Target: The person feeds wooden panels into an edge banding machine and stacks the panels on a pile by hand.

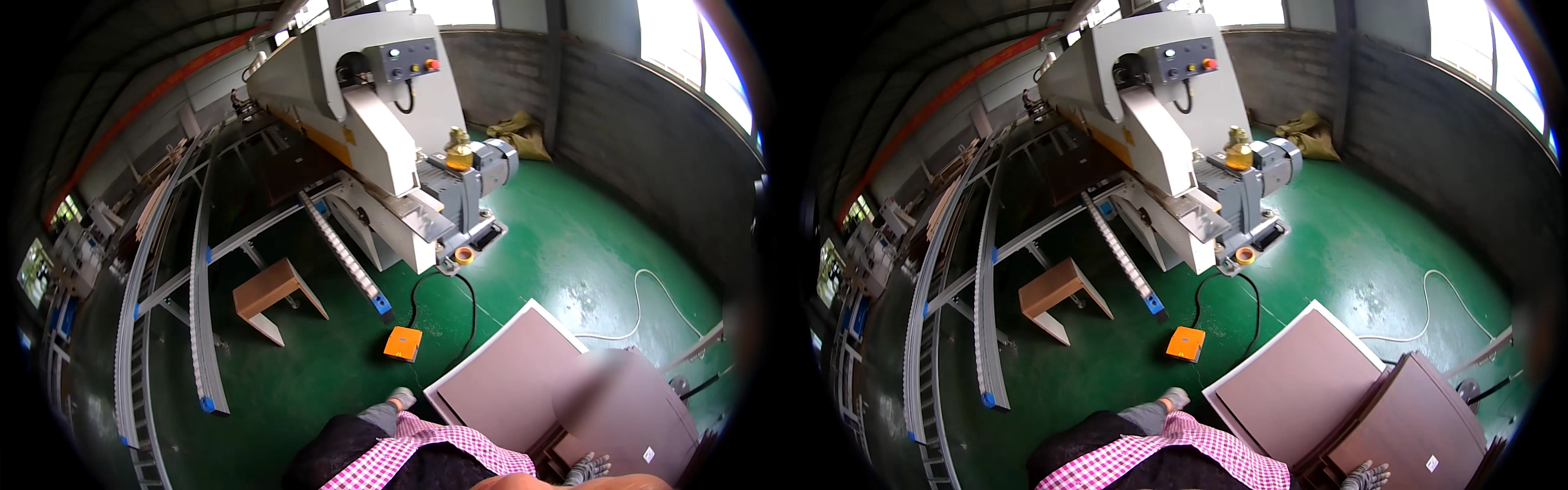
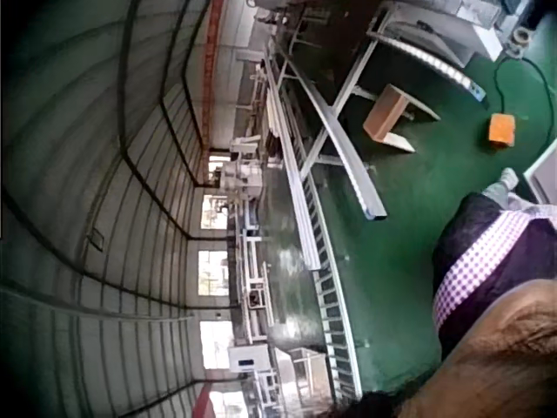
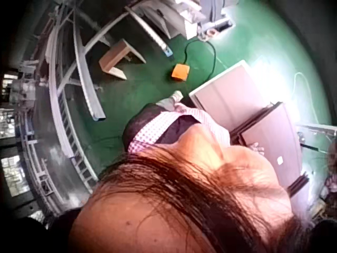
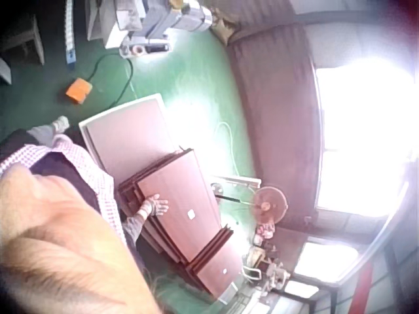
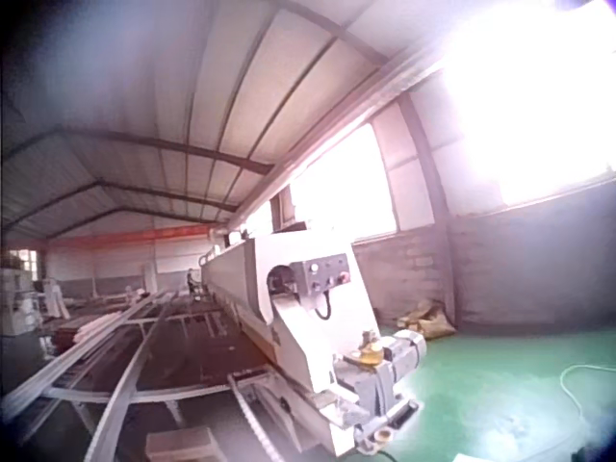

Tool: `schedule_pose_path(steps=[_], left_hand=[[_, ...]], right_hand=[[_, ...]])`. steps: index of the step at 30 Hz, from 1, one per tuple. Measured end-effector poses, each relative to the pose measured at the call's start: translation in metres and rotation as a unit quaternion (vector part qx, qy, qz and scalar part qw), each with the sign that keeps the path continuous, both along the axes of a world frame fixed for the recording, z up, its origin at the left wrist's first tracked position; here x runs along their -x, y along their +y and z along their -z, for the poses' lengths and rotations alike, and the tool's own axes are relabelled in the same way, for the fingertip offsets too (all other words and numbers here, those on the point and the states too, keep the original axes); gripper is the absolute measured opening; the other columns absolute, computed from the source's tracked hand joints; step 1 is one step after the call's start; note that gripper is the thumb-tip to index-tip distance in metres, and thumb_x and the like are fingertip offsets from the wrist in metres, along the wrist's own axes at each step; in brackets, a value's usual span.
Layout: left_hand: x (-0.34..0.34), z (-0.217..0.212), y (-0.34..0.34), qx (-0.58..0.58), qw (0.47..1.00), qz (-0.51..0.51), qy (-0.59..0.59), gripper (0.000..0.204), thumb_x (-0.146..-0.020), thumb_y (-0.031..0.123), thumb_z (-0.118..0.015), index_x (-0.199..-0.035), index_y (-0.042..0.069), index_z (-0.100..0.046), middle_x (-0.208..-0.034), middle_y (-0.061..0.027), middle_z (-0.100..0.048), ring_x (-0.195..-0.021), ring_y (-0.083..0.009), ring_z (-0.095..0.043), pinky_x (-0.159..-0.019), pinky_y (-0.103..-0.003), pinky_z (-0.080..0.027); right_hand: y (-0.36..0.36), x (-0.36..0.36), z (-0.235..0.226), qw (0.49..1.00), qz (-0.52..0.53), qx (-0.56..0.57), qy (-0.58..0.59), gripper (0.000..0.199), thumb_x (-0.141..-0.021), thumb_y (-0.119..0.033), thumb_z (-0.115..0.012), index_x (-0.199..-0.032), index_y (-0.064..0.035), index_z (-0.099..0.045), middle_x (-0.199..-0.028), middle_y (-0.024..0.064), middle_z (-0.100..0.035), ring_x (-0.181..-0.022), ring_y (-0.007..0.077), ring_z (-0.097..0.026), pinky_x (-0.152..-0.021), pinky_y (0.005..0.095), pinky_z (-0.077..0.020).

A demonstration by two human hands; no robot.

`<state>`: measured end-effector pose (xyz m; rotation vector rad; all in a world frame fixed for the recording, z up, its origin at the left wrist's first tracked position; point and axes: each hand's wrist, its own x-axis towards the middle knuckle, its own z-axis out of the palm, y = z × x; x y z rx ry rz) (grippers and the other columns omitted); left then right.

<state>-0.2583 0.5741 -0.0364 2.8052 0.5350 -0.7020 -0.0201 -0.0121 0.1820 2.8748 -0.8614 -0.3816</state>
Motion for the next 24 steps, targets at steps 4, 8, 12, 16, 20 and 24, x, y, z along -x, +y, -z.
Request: schedule_pose_path(steps=[4, 8, 12, 16, 20, 24], left_hand=[[0.015, -0.045, 0.096, -0.054, 0.959, 0.099, 0.261, 0.026, -0.083, 0.028, -0.054, -0.098, 0.016, -0.072, -0.102, -0.0067, -0.070, -0.094, -0.0267, -0.067, -0.074, -0.041, -0.052], [0.123, -0.013, 0.141, -0.082, 0.946, 0.156, 0.273, 0.027, -0.085, 0.030, -0.052, -0.105, 0.020, -0.066, -0.118, -0.0075, -0.063, -0.113, -0.0260, -0.057, -0.092, -0.042, -0.047], [0.138, -0.001, 0.108, -0.007, 0.957, -0.008, 0.288, 0.035, -0.092, 0.038, -0.052, -0.120, 0.021, -0.065, -0.124, -0.0002, -0.064, -0.112, -0.0208, -0.062, -0.086, -0.044, -0.053], [0.190, 0.013, 0.061, 0.054, 0.987, -0.139, 0.060, 0.028, -0.084, 0.035, -0.057, -0.093, 0.015, -0.074, -0.095, -0.0130, -0.071, -0.090, -0.0313, -0.069, -0.075, -0.045, -0.055], [0.193, 0.025, 0.068, 0.081, 0.985, -0.138, 0.070, 0.029, -0.085, 0.036, -0.054, -0.092, 0.015, -0.073, -0.097, -0.0140, -0.071, -0.091, -0.0323, -0.069, -0.075, -0.046, -0.055], [0.192, 0.014, 0.098, 0.073, 0.979, -0.183, 0.059, 0.028, -0.085, 0.035, -0.054, -0.091, 0.014, -0.072, -0.096, -0.0147, -0.070, -0.090, -0.0332, -0.068, -0.075, -0.046, -0.054]], right_hand=[[0.079, 0.006, -0.005, 0.998, -0.040, -0.044, -0.026, 0.084, -0.093, -0.056, -0.043, -0.153, -0.0096, -0.007, -0.157, 0.0205, -0.011, -0.146, 0.0349, -0.011, -0.117, 0.0477, -0.0122], [0.228, -0.009, -0.016, 0.932, -0.304, -0.163, 0.113, 0.052, -0.079, -0.041, -0.068, -0.116, -0.0055, -0.066, -0.130, 0.0237, -0.056, -0.121, 0.0384, -0.053, -0.100, 0.0476, -0.0421], [0.345, 0.029, -0.019, 0.741, -0.351, -0.540, 0.189, 0.048, -0.088, -0.032, -0.066, -0.123, -0.0008, -0.060, -0.117, 0.0175, -0.066, -0.108, 0.0253, -0.063, -0.093, 0.0341, -0.0476], [0.445, 0.047, -0.004, 0.707, -0.523, -0.400, 0.258, 0.053, -0.090, -0.041, -0.058, -0.129, -0.0049, -0.056, -0.121, 0.0211, -0.062, -0.115, 0.0358, -0.058, -0.098, 0.0395, -0.0443], [0.494, 0.050, -0.012, 0.660, -0.613, -0.325, 0.289, 0.055, -0.091, -0.045, -0.055, -0.131, -0.0073, -0.055, -0.120, 0.0223, -0.062, -0.117, 0.0366, -0.056, -0.099, 0.0407, -0.0433], [0.514, 0.046, -0.005, 0.636, -0.655, -0.286, 0.292, 0.055, -0.091, -0.046, -0.054, -0.129, -0.0062, -0.056, -0.120, 0.0211, -0.062, -0.116, 0.0363, -0.056, -0.099, 0.0411, -0.0437]])
